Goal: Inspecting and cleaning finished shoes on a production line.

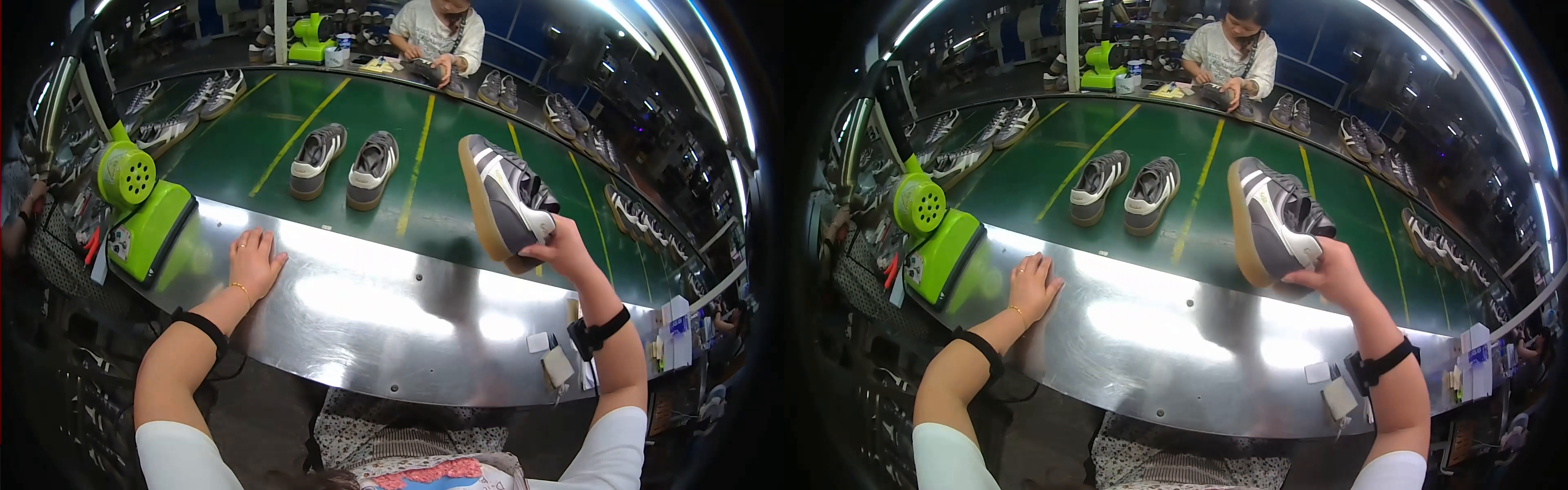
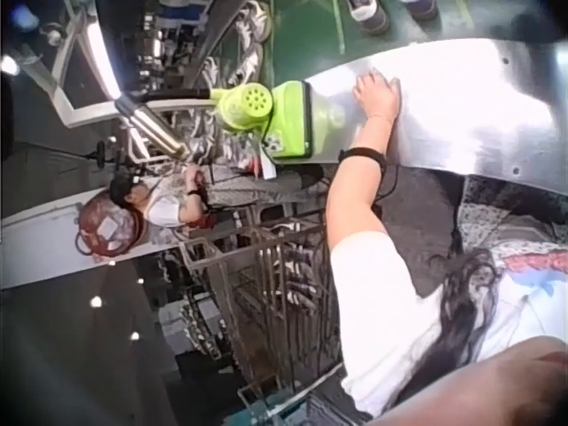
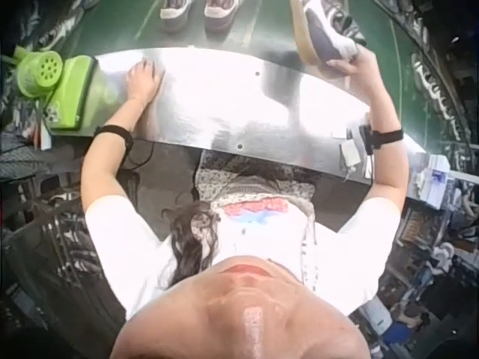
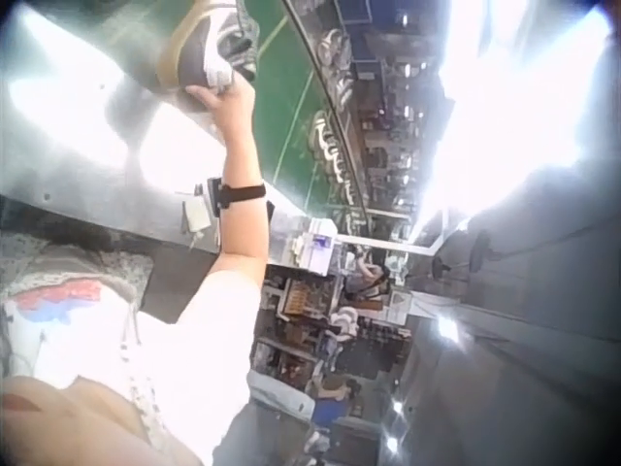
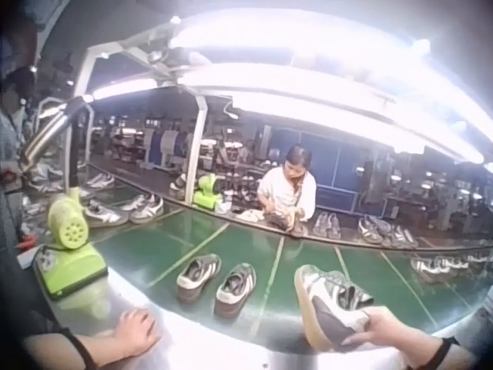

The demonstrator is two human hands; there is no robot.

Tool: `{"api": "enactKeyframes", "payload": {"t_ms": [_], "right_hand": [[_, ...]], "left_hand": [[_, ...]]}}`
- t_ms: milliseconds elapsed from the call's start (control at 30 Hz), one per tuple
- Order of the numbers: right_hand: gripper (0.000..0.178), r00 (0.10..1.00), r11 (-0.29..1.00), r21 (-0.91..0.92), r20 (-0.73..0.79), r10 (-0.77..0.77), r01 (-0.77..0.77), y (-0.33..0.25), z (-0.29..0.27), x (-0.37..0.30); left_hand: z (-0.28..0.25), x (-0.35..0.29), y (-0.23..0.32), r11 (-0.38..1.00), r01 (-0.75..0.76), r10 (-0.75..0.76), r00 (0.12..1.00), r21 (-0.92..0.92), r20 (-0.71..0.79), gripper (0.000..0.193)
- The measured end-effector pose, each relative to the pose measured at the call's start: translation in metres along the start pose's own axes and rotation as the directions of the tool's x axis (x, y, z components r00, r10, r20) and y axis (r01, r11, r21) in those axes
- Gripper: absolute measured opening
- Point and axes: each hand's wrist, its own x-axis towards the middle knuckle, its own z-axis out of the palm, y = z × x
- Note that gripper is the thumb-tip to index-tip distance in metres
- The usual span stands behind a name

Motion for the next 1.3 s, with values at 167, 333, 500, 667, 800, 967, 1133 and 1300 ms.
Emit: {"api": "enactKeyframes", "payload": {"t_ms": [167, 333, 500, 667, 800, 967, 1133, 1300], "right_hand": [[0.042, 0.896, 0.580, -0.723, -0.444, 0.025, -0.375, 0.063, -0.001, 0.136], [0.055, 0.883, 0.686, -0.602, 0.070, -0.463, 0.408, -0.014, 0.160, 0.212], [0.094, 0.933, 0.773, -0.582, 0.359, -0.037, 0.254, -0.053, 0.246, 0.250], [0.068, 0.920, 0.674, -0.664, 0.389, -0.057, 0.322, -0.069, 0.300, 0.286], [0.067, 0.925, 0.695, -0.650, 0.375, -0.057, 0.306, -0.057, 0.280, 0.267], [0.068, 0.921, 0.898, -0.391, 0.388, -0.038, 0.202, -0.043, 0.179, 0.173], [0.071, 0.840, 0.900, -0.368, 0.543, 0.003, 0.235, -0.074, 0.105, 0.017], [0.059, 0.842, 0.891, -0.438, 0.521, 0.139, 0.123, -0.083, 0.082, -0.099]], "left_hand": [[-0.003, 0.012, -0.001, 0.996, -0.007, 0.009, 1.000, -0.087, 0.026, 0.051], [-0.003, -0.001, -0.015, 0.998, 0.034, -0.032, 0.998, -0.045, 0.047, 0.052], [-0.003, 0.012, -0.005, 0.996, -0.004, 0.010, 0.998, -0.089, 0.062, 0.054], [0.001, 0.009, -0.011, 0.999, -0.008, 0.011, 0.999, -0.047, 0.046, 0.053], [0.004, 0.009, -0.019, 0.996, -0.006, 0.012, 0.998, -0.089, 0.062, 0.053], [0.012, 0.009, -0.015, 0.993, 0.034, -0.026, 0.997, -0.114, 0.066, 0.053], [0.006, 0.004, -0.015, 0.997, 0.030, -0.026, 0.998, -0.071, 0.057, 0.050], [0.007, 0.006, -0.011, 0.997, 0.018, -0.023, 0.997, 0.070, 0.078, 0.042]]}}
